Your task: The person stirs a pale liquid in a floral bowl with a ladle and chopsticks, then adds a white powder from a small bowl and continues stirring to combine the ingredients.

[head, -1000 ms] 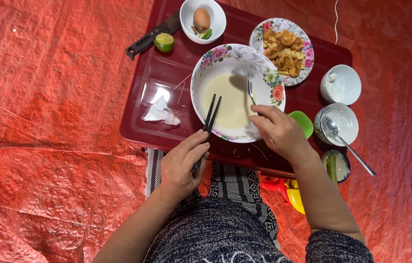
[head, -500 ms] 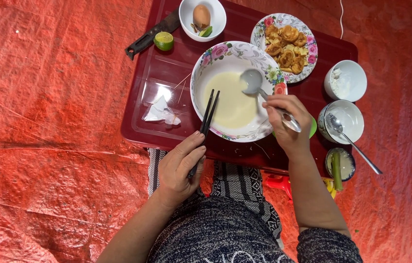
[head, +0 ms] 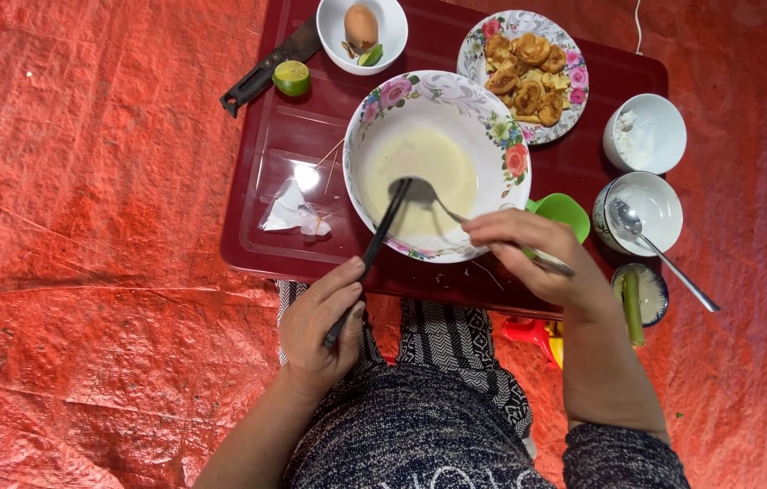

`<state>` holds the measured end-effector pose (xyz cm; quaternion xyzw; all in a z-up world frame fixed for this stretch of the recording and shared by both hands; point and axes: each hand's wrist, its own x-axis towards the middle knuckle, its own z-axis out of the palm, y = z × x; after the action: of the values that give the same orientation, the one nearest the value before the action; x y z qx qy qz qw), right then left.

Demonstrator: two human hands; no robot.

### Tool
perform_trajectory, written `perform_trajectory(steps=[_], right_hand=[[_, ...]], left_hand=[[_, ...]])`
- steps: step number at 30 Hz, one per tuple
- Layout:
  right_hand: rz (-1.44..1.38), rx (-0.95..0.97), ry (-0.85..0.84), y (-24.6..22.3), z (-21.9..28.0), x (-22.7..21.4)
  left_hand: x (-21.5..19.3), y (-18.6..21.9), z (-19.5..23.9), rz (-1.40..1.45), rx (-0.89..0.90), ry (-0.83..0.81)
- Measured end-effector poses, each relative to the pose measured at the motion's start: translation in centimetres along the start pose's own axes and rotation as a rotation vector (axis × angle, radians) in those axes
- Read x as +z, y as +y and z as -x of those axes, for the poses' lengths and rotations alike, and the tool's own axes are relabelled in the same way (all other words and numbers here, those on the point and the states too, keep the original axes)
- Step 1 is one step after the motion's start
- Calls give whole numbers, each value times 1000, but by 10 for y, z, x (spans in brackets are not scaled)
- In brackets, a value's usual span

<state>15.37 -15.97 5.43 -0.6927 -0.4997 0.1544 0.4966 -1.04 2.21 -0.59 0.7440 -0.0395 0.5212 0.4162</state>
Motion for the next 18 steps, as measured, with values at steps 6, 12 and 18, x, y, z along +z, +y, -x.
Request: perform_trajectory(steps=[6,12,18], right_hand=[[231,48,36,-16,13,-21],[404,-248,33,14,-10,-6],[399,-236,-39,35,-25,-7]], left_hand=[[2,1,1,110,-29,10],[1,1,-12,33,44,-18],[3,-6,-9,-15,22,-26]])
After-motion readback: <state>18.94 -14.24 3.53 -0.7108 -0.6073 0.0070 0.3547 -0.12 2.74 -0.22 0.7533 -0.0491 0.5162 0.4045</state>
